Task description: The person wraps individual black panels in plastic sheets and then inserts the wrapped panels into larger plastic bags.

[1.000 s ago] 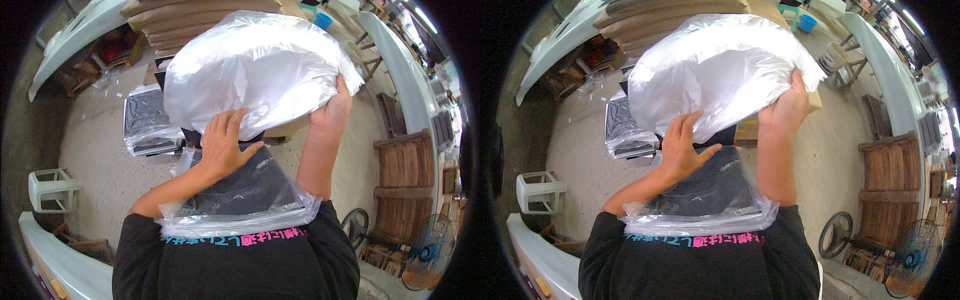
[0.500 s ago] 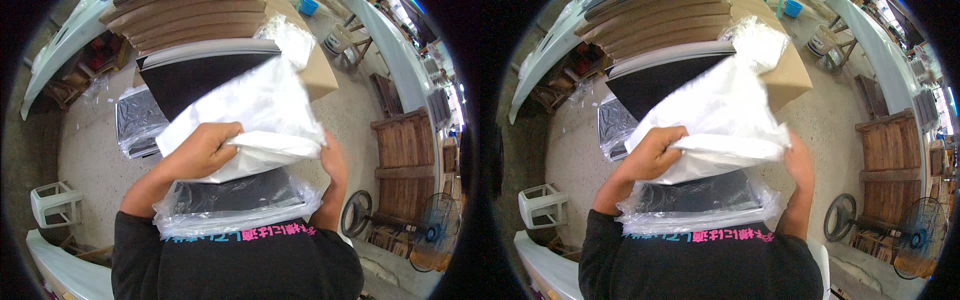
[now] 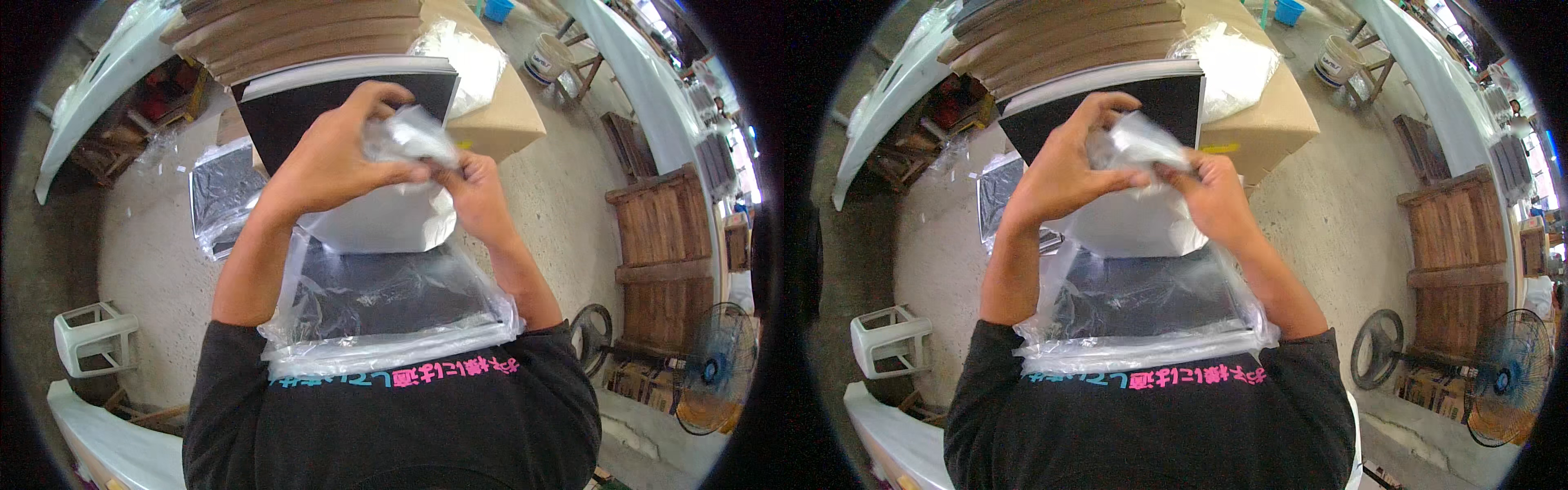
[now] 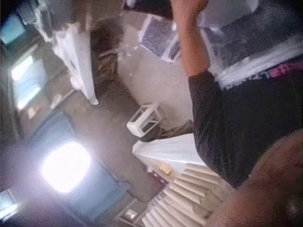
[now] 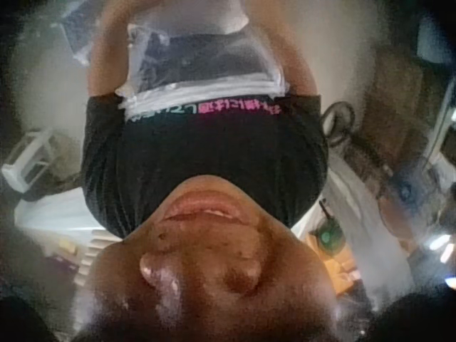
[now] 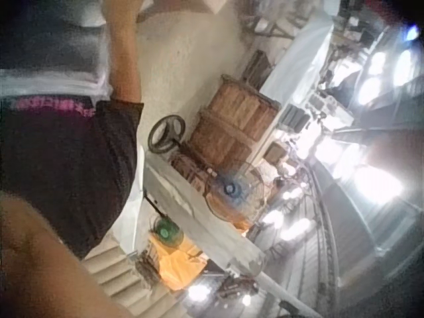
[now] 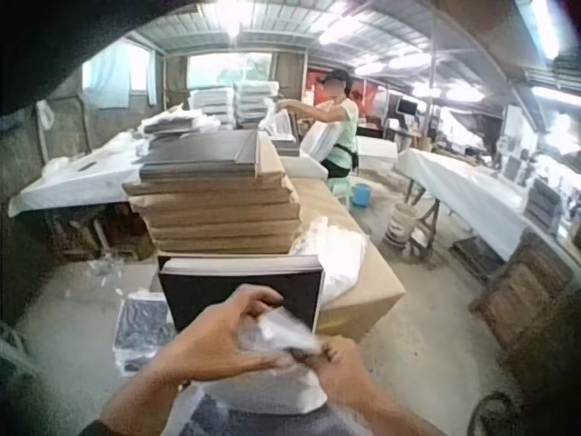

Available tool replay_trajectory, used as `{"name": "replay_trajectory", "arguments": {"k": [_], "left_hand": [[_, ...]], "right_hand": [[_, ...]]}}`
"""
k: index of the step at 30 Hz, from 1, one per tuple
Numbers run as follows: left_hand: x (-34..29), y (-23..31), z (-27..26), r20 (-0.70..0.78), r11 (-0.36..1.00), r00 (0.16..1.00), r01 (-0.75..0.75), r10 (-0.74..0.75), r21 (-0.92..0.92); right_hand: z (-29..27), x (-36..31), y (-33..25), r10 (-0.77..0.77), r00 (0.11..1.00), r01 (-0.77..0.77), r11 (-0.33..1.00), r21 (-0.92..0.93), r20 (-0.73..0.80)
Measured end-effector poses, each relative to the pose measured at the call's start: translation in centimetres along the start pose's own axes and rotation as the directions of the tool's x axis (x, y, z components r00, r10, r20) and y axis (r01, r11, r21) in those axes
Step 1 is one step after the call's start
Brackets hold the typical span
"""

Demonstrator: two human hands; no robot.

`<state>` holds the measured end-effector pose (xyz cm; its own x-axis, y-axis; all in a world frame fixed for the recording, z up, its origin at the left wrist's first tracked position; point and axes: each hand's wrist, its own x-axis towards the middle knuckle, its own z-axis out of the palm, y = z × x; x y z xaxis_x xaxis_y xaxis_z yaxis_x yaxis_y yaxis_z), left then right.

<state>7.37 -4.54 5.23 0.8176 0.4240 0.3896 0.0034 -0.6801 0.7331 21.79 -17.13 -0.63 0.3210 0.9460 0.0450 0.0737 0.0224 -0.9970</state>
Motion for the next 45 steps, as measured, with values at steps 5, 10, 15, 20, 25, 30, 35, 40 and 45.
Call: {"name": "replay_trajectory", "arguments": {"k": [5, 10, 15, 20, 25, 30, 35, 40, 45], "left_hand": [[-1.9, -4.8, 0.5, 0.188, 0.916, 0.914, 0.384, -0.358, -0.12], [-1.9, -5.7, 0.5, 0.34, 0.884, 0.851, 0.456, -0.399, -0.105], [-2.5, -5.4, 1.4, 0.26, 0.876, 0.887, 0.437, -0.382, -0.205], [-3.2, -7.7, 0.4, 0.152, 0.792, 0.838, 0.545, -0.524, -0.275], [-3.5, -7.7, 1.1, -0.016, 0.885, 0.919, 0.375, -0.394, -0.276], [-5.9, -7.6, 0.6, 0.226, 0.713, 0.724, 0.687, -0.652, -0.143], [-8.5, -7.2, 0.6, 0.015, 0.75, 0.765, 0.634, -0.643, -0.185], [-11.3, -6.5, -0.1, 0.09, 0.809, 0.832, 0.498, -0.547, 0.313], [-10.5, -1.7, -2.5, 0.39, 0.992, 0.914, -0.082, 0.114, -0.096]], "right_hand": [[-0.4, 2.3, -0.1, 0.003, 0.992, 0.057, 0.875, 0.481, -0.123], [0.0, 4.0, 0.4, -0.082, 0.981, 0.149, 0.9, 0.409, -0.176], [1.3, 5.4, 0.3, 0.006, 0.964, 0.14, 0.839, 0.526, -0.266], [1.2, 5.0, -1.5, 0.134, 0.989, -0.056, 0.74, 0.67, -0.066], [0.2, 5.6, 1.4, 0.04, 0.979, 0.039, 0.923, 0.382, -0.198], [-0.4, 5.5, 1.8, 0.086, 0.953, 0.092, 0.831, 0.548, -0.289], [-0.3, 6.0, 1.9, 0.167, 0.917, 0.13, 0.732, 0.669, -0.361], [-0.1, 6.3, 1.9, 0.059, 0.869, 0.135, 0.926, 0.352, -0.491], [2.6, 6.5, 2.5, -0.133, 0.979, 0.151, 0.982, 0.114, -0.153]]}}
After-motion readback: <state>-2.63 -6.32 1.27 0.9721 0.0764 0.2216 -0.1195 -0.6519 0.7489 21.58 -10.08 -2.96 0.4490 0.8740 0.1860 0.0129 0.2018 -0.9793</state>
